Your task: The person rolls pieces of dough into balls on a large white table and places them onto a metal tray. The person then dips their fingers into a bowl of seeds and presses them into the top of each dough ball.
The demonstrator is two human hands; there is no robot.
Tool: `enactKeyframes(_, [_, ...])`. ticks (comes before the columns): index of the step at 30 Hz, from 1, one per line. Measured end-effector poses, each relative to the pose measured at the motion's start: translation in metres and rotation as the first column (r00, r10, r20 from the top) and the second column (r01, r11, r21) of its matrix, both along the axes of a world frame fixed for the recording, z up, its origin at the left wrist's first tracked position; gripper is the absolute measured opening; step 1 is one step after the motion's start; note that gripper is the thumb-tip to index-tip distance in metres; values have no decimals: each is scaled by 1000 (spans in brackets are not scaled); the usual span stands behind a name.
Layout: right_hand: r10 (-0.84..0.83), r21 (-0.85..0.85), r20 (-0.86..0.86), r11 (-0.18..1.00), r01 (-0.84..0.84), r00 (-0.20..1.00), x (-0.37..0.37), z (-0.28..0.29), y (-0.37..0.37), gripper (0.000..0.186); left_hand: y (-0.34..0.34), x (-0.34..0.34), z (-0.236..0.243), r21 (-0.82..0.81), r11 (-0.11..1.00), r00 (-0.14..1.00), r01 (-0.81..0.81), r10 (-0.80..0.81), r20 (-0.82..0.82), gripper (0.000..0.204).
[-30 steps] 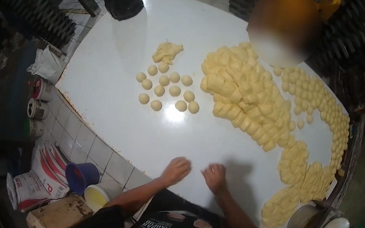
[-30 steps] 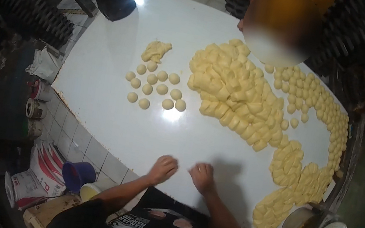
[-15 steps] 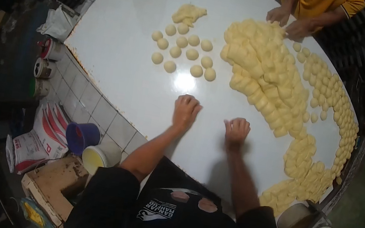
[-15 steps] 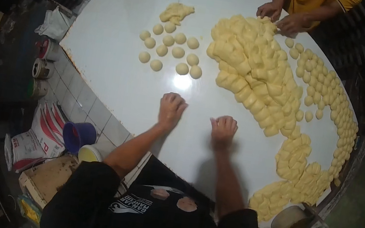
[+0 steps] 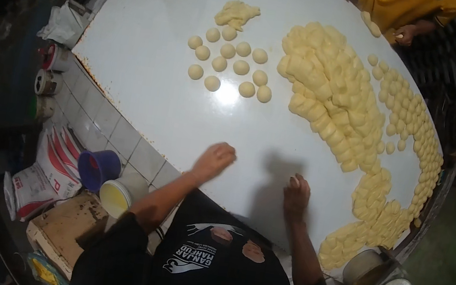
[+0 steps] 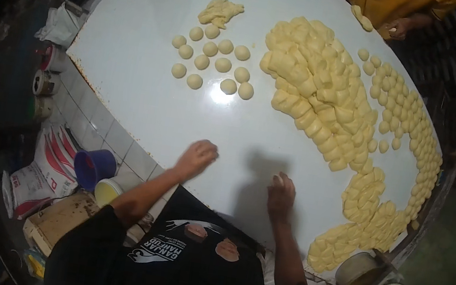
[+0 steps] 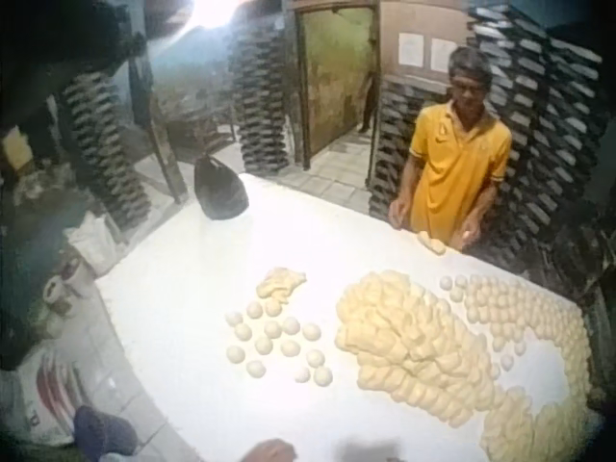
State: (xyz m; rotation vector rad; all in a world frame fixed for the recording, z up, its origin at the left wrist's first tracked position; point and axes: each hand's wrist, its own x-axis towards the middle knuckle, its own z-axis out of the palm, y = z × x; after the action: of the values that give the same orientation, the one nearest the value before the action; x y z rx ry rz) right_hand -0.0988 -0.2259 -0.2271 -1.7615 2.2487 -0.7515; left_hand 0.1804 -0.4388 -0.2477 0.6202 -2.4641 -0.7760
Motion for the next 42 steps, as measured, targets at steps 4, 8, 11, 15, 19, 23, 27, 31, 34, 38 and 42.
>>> enactKeyframes(4, [-24,536,123,843,-46,992,-18,78,-104,52,-45,-28,23,-55,955,946,-290,295,137,25])
enactKeyframes(8, [86,425,138,895,-138,987,-3,135,-276,52,-29,4,18,129,989,992,-73,59,111,27])
enactKeyframes(11, [-45,-64,361,995,73,931,24,121,-384,44,-57,44,15,27,994,992,109,-110,66,24])
enactKeyframes(15, [10,-19,-360,1000,-18,933,23,42,-439,43,-79,1,32,207,973,995,101,-94,-44,25])
enactKeyframes(19, [-284,175,468,958,227,837,88,83,-348,29,-62,9,37,231,970,992,78,-99,83,68])
enactKeyframes(23, [543,239,144,792,-562,827,84,15,-164,29,-51,62,10,301,954,994,-14,-20,111,80])
enactKeyframes(27, [53,35,-178,998,-47,983,83,1,-214,31,-66,81,16,282,959,989,18,-58,134,61])
enactKeyframes(31, [208,-23,-94,977,-211,974,106,-40,-148,27,-59,66,29,114,993,991,-28,13,132,63])
enactKeyframes(34, [115,-45,-101,992,-120,988,57,-3,-150,24,-49,59,45,23,998,958,-59,50,283,68])
enactKeyframes(38, [-26,-76,-95,997,19,995,77,-8,-158,27,-40,49,42,-18,998,950,-63,66,305,69])
enactKeyframes(42, [98,-14,-351,994,-110,931,42,-48,-122,29,-46,48,34,-113,990,931,-78,113,348,71])
